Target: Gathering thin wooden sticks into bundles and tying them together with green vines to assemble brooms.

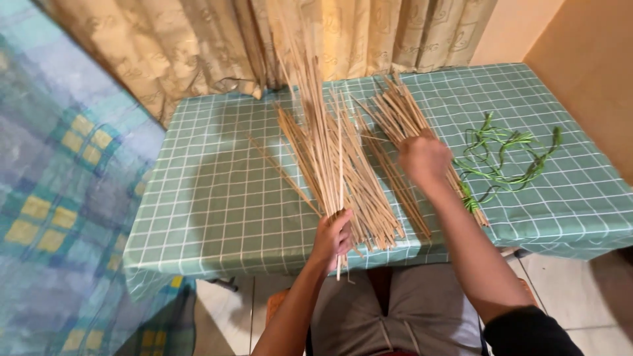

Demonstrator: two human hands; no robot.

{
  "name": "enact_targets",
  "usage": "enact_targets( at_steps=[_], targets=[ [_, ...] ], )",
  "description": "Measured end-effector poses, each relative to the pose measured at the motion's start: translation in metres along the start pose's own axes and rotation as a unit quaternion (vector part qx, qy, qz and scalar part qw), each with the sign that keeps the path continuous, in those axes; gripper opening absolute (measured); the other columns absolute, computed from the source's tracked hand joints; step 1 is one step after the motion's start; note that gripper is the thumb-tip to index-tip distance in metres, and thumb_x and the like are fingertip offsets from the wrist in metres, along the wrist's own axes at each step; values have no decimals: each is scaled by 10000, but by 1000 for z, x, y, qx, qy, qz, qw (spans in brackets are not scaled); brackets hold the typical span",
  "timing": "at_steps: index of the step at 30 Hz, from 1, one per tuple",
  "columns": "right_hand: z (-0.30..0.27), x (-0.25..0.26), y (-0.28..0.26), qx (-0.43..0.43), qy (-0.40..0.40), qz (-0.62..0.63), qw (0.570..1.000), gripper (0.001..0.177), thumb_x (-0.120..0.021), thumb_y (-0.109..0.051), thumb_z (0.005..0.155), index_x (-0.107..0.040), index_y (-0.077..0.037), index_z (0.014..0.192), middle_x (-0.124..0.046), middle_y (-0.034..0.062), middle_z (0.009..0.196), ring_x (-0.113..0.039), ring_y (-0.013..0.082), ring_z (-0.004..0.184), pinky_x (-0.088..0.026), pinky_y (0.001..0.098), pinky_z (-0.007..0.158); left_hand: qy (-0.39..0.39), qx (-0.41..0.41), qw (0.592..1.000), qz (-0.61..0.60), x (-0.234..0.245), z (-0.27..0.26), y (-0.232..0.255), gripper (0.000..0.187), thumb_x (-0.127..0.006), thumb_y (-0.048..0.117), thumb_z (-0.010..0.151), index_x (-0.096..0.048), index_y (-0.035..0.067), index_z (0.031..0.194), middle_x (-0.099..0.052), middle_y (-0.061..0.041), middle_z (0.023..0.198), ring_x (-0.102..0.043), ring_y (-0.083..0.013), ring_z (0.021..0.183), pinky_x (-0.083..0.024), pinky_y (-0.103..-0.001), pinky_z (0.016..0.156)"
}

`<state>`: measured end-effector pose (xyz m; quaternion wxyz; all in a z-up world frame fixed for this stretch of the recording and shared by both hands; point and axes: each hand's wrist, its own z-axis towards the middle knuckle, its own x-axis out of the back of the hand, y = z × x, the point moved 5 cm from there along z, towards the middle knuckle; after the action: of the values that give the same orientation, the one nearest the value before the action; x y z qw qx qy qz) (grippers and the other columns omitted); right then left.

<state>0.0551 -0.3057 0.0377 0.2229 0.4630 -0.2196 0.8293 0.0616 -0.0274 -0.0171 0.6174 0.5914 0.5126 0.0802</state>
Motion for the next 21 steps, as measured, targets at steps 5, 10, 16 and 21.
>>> enact_targets(
  at_steps=[5, 10, 16, 21],
  targets=[
    [-22, 38, 11, 3, 38, -1, 999, 200, -684, -266, 930, -821, -126, 894, -650, 140, 830, -718, 423, 728, -605, 541, 682, -21, -28, 999, 11, -6, -14, 12, 394, -697, 246, 1000, -494, 127, 684, -314, 33, 465, -342, -72, 259, -277, -212, 262],
    [-65, 78, -15, -96, -53, 150, 983, 218, -688, -257, 895, -810, -245, 1076, -771, 105, 851, -736, 436, 864, -593, 561, 804, -12, -32, 999, 3, -12, -22, 6, 376, -743, 270, 984, -510, 98, 744, -350, 12, 478, -371, -93, 266, -283, -228, 255],
    [-122, 76, -73, -147, -54, 669, 727, 120, -730, -5, 906, -731, -5, 1026, -718, 129, 691, -626, 135, 490, -508, 215, 364, -18, -34, 999, 37, -25, -31, -13, 426, -651, 441, 1026, -542, 76, 837, -345, 36, 534, -357, -54, 305, -283, -195, 274],
    [-134, 79, -81, -201, 11, 691, 694, 24, -774, -45, 906, -761, -63, 915, -732, 69, 690, -517, 19, 513, -421, 145, 426, -64, -53, 994, 66, -31, -31, -28, 287, -800, 228, 918, -578, 47, 896, -409, -25, 500, -381, -80, 281, -299, -206, 256]
  ],
)
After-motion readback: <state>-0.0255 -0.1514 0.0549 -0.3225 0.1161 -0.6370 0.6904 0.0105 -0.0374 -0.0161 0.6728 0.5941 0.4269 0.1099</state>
